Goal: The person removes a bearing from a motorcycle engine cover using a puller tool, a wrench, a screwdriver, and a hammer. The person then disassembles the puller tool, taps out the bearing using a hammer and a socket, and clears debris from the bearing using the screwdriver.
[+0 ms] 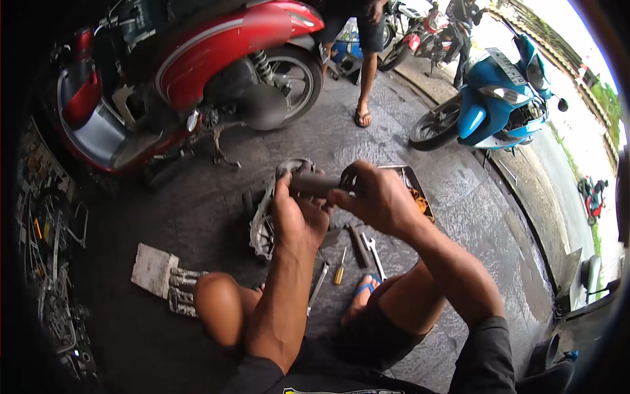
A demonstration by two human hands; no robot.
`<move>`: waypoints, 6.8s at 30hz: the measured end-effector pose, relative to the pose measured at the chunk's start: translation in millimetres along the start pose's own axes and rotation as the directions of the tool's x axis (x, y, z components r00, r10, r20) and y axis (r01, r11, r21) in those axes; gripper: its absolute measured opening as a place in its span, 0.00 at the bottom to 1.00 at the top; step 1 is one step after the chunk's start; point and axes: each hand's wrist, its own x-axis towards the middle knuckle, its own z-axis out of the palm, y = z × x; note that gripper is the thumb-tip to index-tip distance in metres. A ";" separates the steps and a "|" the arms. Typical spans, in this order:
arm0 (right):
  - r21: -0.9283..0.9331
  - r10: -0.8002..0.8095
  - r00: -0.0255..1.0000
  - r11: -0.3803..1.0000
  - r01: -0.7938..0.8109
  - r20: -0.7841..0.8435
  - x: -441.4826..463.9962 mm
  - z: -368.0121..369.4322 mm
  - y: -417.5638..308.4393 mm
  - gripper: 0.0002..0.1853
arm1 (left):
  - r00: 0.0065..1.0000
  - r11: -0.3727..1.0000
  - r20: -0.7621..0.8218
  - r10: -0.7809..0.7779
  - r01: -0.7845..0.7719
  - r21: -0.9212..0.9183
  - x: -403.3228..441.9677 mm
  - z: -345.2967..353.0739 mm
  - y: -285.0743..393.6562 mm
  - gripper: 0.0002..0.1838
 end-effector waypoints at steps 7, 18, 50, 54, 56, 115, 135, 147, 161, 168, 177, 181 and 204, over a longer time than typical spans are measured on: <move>-0.115 -0.096 0.982 0.987 0.115 0.160 0.7 28.6 20.3 0.25 | 0.994 0.996 0.102 0.049 -0.041 -0.080 35.7 -43.6 4.9 0.20; 0.512 0.038 0.900 0.812 -0.281 0.434 8.1 103.8 48.3 0.40 | 0.970 0.966 -0.056 0.236 -0.229 0.120 42.2 -65.7 4.7 0.17; 0.227 0.702 0.712 0.695 -0.682 -0.009 -40.4 -36.1 183.3 0.25 | 0.951 -0.499 -0.075 0.302 0.224 0.837 32.0 -349.3 -137.1 0.17; 0.260 0.756 0.644 0.650 -0.714 -0.122 -51.7 -56.5 185.2 0.27 | 0.964 -0.733 -0.179 0.196 0.265 0.626 21.5 -344.4 -134.0 0.21; 0.282 0.779 0.606 0.626 -0.727 -0.165 -57.6 -59.5 188.1 0.27 | 0.967 -0.776 -0.217 0.134 0.239 0.584 22.1 -348.3 -132.9 0.22; 0.255 0.656 0.753 0.720 -0.645 0.055 -62.4 -59.4 184.9 0.25 | 0.940 -0.535 -0.329 -0.094 0.231 0.813 152.5 -220.3 -338.9 0.18; 0.233 0.645 0.762 0.735 -0.637 0.050 -55.6 -49.6 186.9 0.25 | 0.856 -0.519 -0.512 -0.066 0.409 0.751 144.9 -247.1 -345.5 0.21; 0.299 0.507 0.819 0.764 -0.571 0.269 -48.3 -13.2 152.9 0.20 | 0.985 0.413 0.040 -0.166 0.032 0.910 23.4 -154.8 -187.2 0.10; 0.280 0.348 0.838 0.828 -0.485 0.421 -42.1 5.5 103.8 0.24 | 0.941 0.108 0.337 -0.015 -0.334 0.936 -9.2 -129.5 -76.0 0.20; 0.195 0.316 0.839 0.879 -0.434 0.442 -37.8 14.9 85.5 0.25 | 0.969 0.077 0.247 -0.030 -0.244 0.967 -15.0 -133.4 -65.5 0.20; 0.176 0.266 0.797 0.892 -0.417 0.543 -29.6 20.4 78.1 0.28 | 0.971 0.209 0.238 0.016 -0.236 0.949 -17.3 -130.1 -55.5 0.17; 0.223 0.266 0.780 0.862 -0.456 0.567 -31.4 20.9 82.0 0.29 | 0.971 0.202 0.238 0.024 -0.238 0.950 -16.3 -131.8 -53.3 0.17; 0.214 0.000 0.828 0.966 -0.145 0.561 -59.7 67.1 107.1 0.29 | 0.865 0.751 -0.430 -0.257 0.459 0.475 -3.0 -151.6 -66.9 0.28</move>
